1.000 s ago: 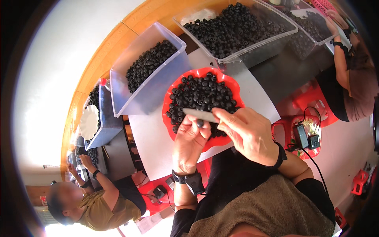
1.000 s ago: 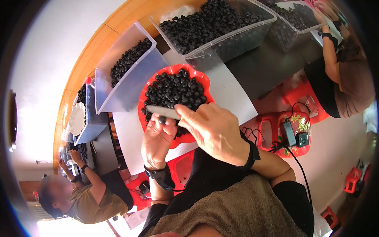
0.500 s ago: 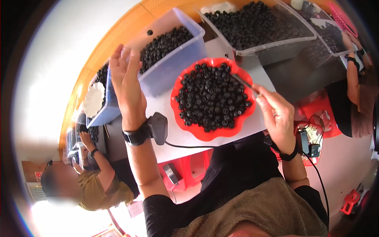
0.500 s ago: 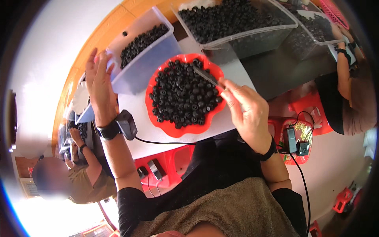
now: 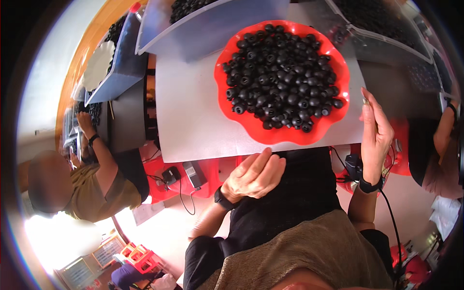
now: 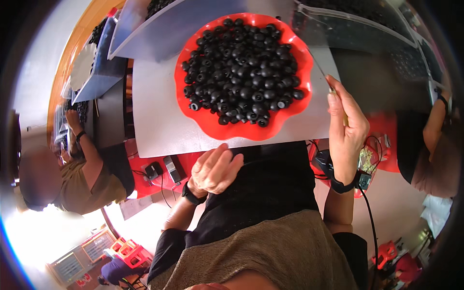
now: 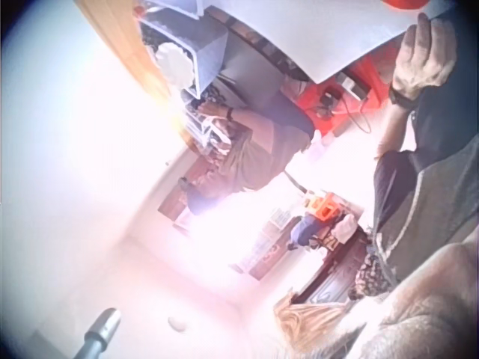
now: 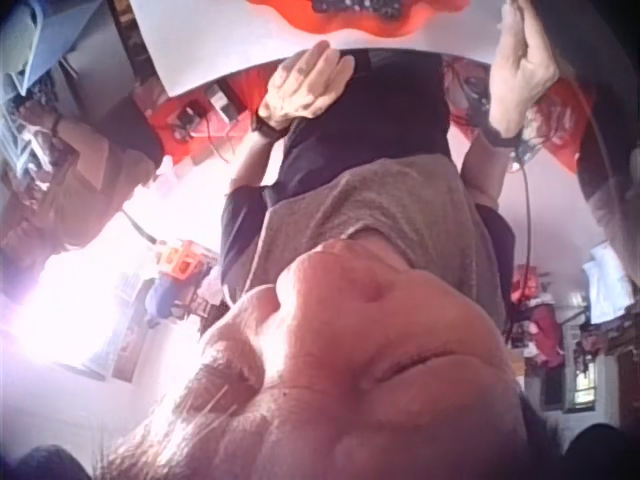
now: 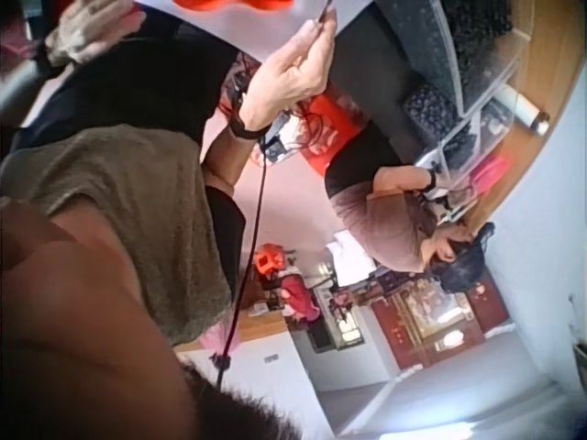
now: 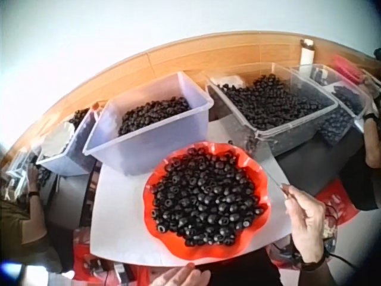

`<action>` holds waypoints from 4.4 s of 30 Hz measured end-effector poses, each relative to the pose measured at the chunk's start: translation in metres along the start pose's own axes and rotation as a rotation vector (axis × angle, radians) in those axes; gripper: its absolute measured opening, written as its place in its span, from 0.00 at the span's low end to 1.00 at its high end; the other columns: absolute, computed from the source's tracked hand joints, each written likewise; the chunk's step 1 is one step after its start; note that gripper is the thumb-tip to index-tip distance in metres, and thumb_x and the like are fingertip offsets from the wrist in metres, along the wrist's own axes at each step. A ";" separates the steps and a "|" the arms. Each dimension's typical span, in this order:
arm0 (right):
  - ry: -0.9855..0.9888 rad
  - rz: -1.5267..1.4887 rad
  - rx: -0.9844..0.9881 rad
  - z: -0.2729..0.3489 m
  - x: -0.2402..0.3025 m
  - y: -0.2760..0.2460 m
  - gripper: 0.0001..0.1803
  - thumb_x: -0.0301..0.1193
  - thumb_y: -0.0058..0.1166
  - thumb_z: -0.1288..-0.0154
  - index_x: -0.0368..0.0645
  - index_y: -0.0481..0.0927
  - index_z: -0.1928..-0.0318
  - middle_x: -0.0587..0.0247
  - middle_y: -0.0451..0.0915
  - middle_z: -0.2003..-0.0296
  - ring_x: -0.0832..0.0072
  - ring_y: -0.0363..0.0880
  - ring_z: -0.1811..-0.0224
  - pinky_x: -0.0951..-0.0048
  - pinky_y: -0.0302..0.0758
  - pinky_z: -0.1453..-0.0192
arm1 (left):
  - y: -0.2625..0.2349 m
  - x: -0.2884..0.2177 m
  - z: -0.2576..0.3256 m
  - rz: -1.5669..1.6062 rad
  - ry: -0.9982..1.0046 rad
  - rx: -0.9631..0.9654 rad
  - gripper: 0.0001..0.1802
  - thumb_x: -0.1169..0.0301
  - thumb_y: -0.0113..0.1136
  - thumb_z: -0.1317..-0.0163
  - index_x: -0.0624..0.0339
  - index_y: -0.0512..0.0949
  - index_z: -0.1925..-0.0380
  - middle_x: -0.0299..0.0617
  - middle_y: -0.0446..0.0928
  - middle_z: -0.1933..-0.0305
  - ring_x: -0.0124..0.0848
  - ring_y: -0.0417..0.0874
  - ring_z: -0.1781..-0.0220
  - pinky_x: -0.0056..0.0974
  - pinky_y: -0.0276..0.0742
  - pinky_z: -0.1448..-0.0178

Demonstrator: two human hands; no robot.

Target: Using a small knife to trim or pit black fruit (likely olives or large berries) and placing them into a central bowl at a processing table.

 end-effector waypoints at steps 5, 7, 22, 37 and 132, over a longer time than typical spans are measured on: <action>-0.030 0.084 0.018 0.005 -0.002 0.002 0.17 0.28 0.45 0.29 0.36 0.76 0.44 0.71 0.81 0.58 0.87 0.66 0.70 0.83 0.67 0.62 | 0.042 0.043 0.034 0.159 -0.384 0.323 0.35 0.51 0.66 0.51 0.59 0.74 0.45 0.48 0.71 0.41 0.46 0.69 0.36 0.51 0.63 0.34; -0.050 0.088 -0.016 0.007 -0.004 -0.005 0.17 0.29 0.44 0.28 0.36 0.76 0.44 0.70 0.81 0.59 0.87 0.67 0.70 0.82 0.67 0.62 | 0.024 0.093 0.079 -0.039 -0.676 0.382 0.50 0.36 0.58 0.53 0.60 0.65 0.36 0.51 0.62 0.32 0.49 0.59 0.29 0.59 0.49 0.29; 0.010 -0.025 -0.036 -0.002 -0.015 0.017 0.14 0.30 0.48 0.30 0.35 0.78 0.50 0.72 0.76 0.67 0.88 0.64 0.69 0.85 0.63 0.64 | 0.015 0.078 0.068 -0.041 -0.614 0.291 0.36 0.40 0.56 0.47 0.54 0.74 0.45 0.45 0.69 0.37 0.40 0.67 0.32 0.52 0.54 0.31; 0.023 0.057 -0.037 -0.002 -0.073 -0.002 0.18 0.28 0.48 0.29 0.28 0.72 0.44 0.73 0.74 0.65 0.89 0.63 0.66 0.85 0.64 0.60 | 0.018 0.054 0.047 0.179 -0.418 0.224 0.37 0.33 0.56 0.52 0.46 0.77 0.49 0.39 0.74 0.43 0.37 0.73 0.37 0.53 0.58 0.34; 0.109 -0.377 0.296 0.015 0.040 0.006 0.08 0.28 0.56 0.35 0.35 0.73 0.64 0.67 0.73 0.75 0.86 0.67 0.71 0.81 0.69 0.64 | 0.018 0.123 -0.057 1.674 -1.271 -0.094 0.14 0.78 0.52 0.35 0.68 0.73 0.50 0.45 0.75 0.53 0.31 0.77 0.53 0.36 0.74 0.44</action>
Point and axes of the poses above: each hand's wrist, its own z-axis away from the middle knuckle, its own y-axis out of the palm, x = y × z, the point moved 8 cm from there along -z, towards the middle knuckle
